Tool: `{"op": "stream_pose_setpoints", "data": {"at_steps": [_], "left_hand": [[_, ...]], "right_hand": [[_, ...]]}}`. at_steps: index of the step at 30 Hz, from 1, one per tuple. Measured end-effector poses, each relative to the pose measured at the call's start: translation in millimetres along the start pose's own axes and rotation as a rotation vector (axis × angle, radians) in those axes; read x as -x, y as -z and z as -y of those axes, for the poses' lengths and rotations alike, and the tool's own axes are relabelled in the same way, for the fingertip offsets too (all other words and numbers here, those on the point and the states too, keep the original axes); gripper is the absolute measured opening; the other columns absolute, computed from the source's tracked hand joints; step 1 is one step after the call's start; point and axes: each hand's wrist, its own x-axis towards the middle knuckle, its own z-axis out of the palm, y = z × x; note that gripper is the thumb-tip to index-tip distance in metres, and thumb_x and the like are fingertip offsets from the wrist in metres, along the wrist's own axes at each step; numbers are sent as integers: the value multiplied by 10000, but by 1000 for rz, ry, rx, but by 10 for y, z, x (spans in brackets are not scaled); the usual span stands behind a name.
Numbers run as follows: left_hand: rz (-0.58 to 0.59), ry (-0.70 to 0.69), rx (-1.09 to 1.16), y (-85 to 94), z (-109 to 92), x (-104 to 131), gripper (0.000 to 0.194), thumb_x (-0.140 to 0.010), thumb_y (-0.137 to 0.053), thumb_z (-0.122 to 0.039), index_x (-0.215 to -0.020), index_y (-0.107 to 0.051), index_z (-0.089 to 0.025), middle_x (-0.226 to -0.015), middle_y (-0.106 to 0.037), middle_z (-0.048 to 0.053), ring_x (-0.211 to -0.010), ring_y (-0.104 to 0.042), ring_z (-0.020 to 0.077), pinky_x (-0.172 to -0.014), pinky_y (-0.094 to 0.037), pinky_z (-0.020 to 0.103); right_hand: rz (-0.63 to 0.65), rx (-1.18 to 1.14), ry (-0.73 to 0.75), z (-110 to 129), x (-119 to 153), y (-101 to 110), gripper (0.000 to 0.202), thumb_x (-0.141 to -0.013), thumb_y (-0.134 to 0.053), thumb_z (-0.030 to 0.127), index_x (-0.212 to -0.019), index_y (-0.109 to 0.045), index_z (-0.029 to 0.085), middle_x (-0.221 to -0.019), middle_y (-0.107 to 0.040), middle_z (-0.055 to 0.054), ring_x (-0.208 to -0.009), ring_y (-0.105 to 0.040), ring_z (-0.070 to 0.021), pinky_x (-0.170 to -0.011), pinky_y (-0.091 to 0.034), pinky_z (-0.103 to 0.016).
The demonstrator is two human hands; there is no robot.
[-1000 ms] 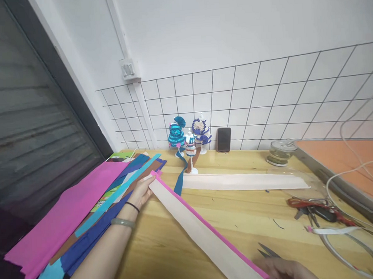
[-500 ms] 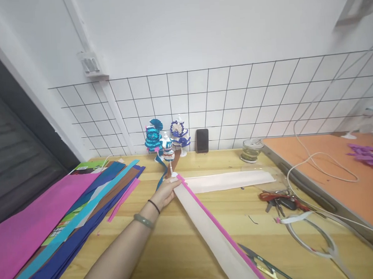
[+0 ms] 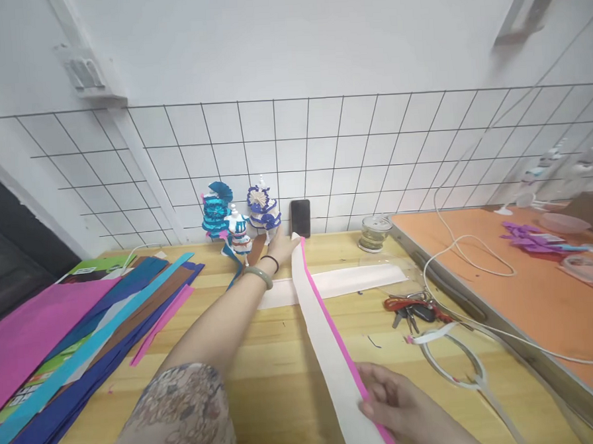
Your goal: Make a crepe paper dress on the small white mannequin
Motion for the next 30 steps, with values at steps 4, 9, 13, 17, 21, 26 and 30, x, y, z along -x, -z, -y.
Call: {"op": "stream_pose_setpoints", "data": {"at_steps": [4, 9, 13, 17, 21, 26, 30], "left_hand": [[62, 38, -50, 92, -11, 517, 366, -590, -757, -257, -912, -604, -177, -1091, -608, 104, -1170, -449, 264, -934, -359, 294], [257, 303, -62, 328, 50, 1562, 369, -694, -586, -543, -722, -540, -178, -540, -615, 36, -523, -610, 188, -521, -462, 271], [604, 775, 249, 370, 62, 2063, 514, -742, -457, -632, -817, -583, -139, -652, -674, 102, -564, -649, 195, -556, -502, 298], [684, 821, 667, 191, 112, 2164, 383, -770, -559, -449, -875, -632, -88, -851, -693, 165, -783, -664, 233, -724, -503, 342], [568, 756, 708, 41, 164, 2077, 229, -659, -690, -159, -873, -639, -97, -800, -703, 120, -721, -667, 217, -730, -501, 340], [502, 683, 710, 57, 60, 1853, 235, -668, -689, -142, -896, -638, -110, -876, -702, 123, -769, -668, 213, -775, -499, 349], [508, 590, 727, 23, -55, 1702, 280, -624, -729, -128, -892, -650, -111, -865, -703, 103, -758, -662, 193, -798, -492, 330]], "right_hand": [[-15, -38, 21, -51, -272, -90, 560, -660, -685, 451, -1127, -561, 167, -483, -455, 77, -353, -411, -65, -353, -342, -175], [6, -129, 32, -142, -295, -149, 612, -680, -678, 431, -1183, -489, 140, -512, -478, 77, -362, -419, -58, -347, -333, -166], [-2, -171, 71, -144, -277, -247, 619, -689, -673, 441, -1191, -459, 150, -606, -542, 42, -452, -484, -80, -407, -377, -187], [-41, -62, 88, -124, -299, -314, 641, -698, -653, 442, -1213, -433, 129, -565, -526, 61, -429, -480, -94, -416, -381, -212], [-289, 240, 162, -114, -169, -201, 538, -788, -548, 416, -1238, -452, 137, -665, -624, -3, -612, -602, -170, -591, -464, -281], [-501, 794, 159, -223, 180, 12, 318, -849, -453, 401, -1016, -644, 208, -989, -689, -102, -908, -629, -270, -766, -483, -348], [-474, 1187, 431, -593, 323, 92, 279, -832, -477, 237, -1055, -640, 196, -1055, -676, -106, -994, -608, -275, -833, -493, -356]]}}
